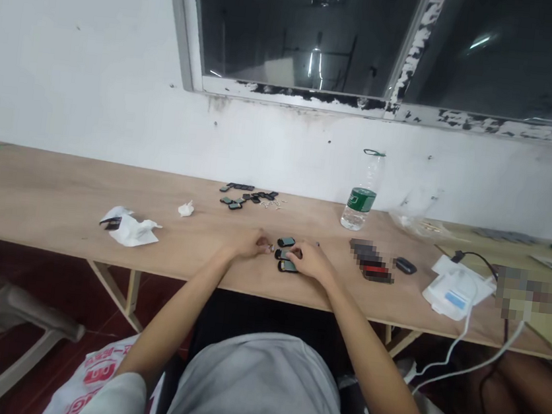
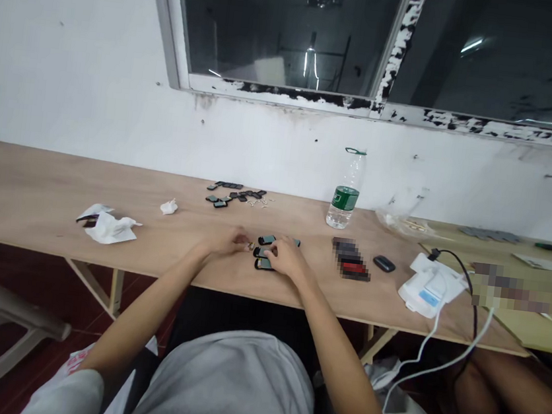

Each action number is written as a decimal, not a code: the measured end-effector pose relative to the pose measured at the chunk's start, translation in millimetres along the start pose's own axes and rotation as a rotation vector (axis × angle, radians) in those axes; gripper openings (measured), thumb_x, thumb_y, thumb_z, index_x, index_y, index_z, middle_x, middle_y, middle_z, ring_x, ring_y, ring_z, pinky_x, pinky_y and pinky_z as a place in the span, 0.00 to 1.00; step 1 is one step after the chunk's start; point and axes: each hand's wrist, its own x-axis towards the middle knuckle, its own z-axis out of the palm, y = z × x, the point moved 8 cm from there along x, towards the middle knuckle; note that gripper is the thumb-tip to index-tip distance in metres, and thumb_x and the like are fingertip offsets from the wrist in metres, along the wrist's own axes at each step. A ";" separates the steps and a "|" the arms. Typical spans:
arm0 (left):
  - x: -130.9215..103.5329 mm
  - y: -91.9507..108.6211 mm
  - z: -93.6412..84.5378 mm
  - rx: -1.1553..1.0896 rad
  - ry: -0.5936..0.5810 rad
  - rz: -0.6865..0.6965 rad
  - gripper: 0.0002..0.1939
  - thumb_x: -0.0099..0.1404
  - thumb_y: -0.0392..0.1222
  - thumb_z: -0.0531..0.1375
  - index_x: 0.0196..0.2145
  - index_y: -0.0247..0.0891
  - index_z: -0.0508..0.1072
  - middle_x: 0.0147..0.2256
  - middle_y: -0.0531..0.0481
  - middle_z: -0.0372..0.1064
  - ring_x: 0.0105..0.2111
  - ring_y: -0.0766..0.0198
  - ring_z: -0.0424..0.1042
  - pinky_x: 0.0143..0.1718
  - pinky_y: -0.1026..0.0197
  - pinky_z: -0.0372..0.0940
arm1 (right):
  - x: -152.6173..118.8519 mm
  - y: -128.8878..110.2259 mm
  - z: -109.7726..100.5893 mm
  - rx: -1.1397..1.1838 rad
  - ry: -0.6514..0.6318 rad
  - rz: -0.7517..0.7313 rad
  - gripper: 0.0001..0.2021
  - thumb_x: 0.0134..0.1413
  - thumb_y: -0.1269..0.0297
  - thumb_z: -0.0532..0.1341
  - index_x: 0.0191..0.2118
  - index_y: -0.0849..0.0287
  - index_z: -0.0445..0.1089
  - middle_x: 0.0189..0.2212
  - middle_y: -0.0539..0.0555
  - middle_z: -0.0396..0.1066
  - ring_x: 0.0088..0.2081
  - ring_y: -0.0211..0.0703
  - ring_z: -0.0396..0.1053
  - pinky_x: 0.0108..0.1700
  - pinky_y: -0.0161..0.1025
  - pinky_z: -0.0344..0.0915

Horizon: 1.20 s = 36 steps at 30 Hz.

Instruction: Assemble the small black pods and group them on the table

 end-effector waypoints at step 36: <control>-12.5 68.2 -22.8 -0.106 0.140 0.322 0.13 0.66 0.51 0.64 0.36 0.38 0.83 0.40 0.45 0.73 0.38 0.59 0.74 0.41 0.59 0.69 | 7.6 18.9 -7.0 0.855 0.135 0.149 0.16 0.46 0.52 0.70 0.33 0.59 0.70 0.29 0.55 0.77 0.27 0.42 0.74 0.30 0.36 0.70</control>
